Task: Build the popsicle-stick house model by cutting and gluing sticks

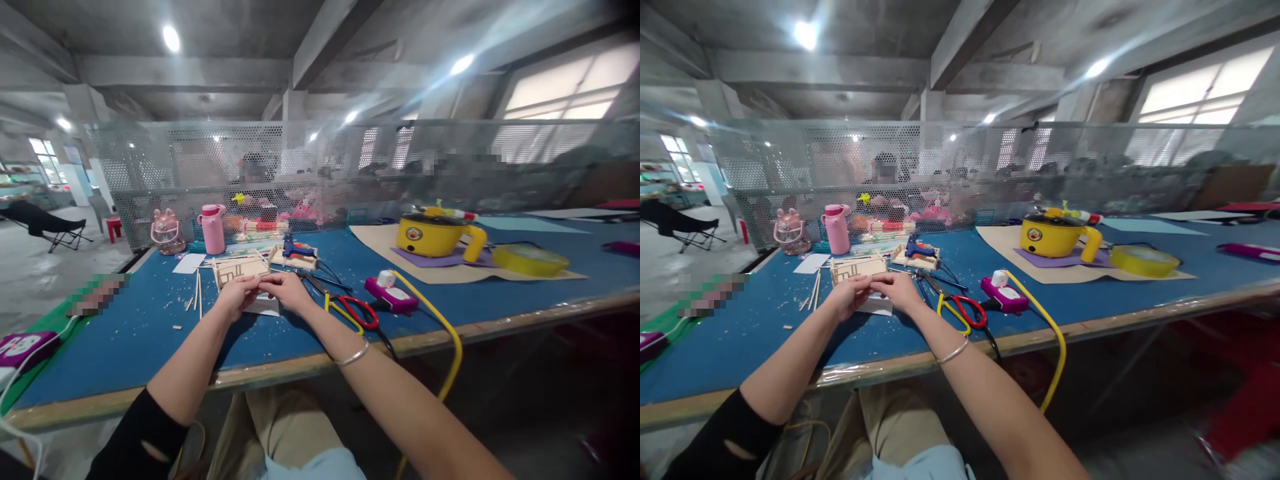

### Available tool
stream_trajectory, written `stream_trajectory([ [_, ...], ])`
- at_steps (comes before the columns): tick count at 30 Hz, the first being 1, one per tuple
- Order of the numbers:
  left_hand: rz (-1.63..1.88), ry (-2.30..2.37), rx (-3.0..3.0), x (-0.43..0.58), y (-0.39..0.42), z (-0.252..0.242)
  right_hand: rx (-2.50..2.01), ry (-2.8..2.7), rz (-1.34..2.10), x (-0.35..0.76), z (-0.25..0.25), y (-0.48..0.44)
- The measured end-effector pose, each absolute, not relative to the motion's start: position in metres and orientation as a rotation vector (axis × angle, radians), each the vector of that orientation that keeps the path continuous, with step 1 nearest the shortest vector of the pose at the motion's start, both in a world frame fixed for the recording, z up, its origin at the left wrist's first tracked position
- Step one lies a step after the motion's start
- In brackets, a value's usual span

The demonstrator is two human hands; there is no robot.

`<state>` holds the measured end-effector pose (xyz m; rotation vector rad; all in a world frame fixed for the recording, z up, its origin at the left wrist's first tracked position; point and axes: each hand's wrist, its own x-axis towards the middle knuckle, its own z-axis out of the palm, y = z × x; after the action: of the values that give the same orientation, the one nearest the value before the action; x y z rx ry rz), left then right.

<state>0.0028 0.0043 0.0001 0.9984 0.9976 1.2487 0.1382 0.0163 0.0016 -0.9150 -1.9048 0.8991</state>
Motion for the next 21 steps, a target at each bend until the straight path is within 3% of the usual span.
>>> stream_trajectory([
  [5, 1.218, 1.067, 1.158, 0.005, 0.004, -0.004, -0.991, -1.972, 0.633, 0.149, 0.002, 0.013],
  [12, 1.05, 1.603, 2.115, 0.001, 0.006, -0.011, -1.35, -2.535, -0.173, 0.164, 0.009, 0.013],
  [21, 0.433, 1.702, 2.413, 0.004, 0.0, -0.013, -1.251, -2.745, -0.354, 0.161, -0.001, 0.011],
])
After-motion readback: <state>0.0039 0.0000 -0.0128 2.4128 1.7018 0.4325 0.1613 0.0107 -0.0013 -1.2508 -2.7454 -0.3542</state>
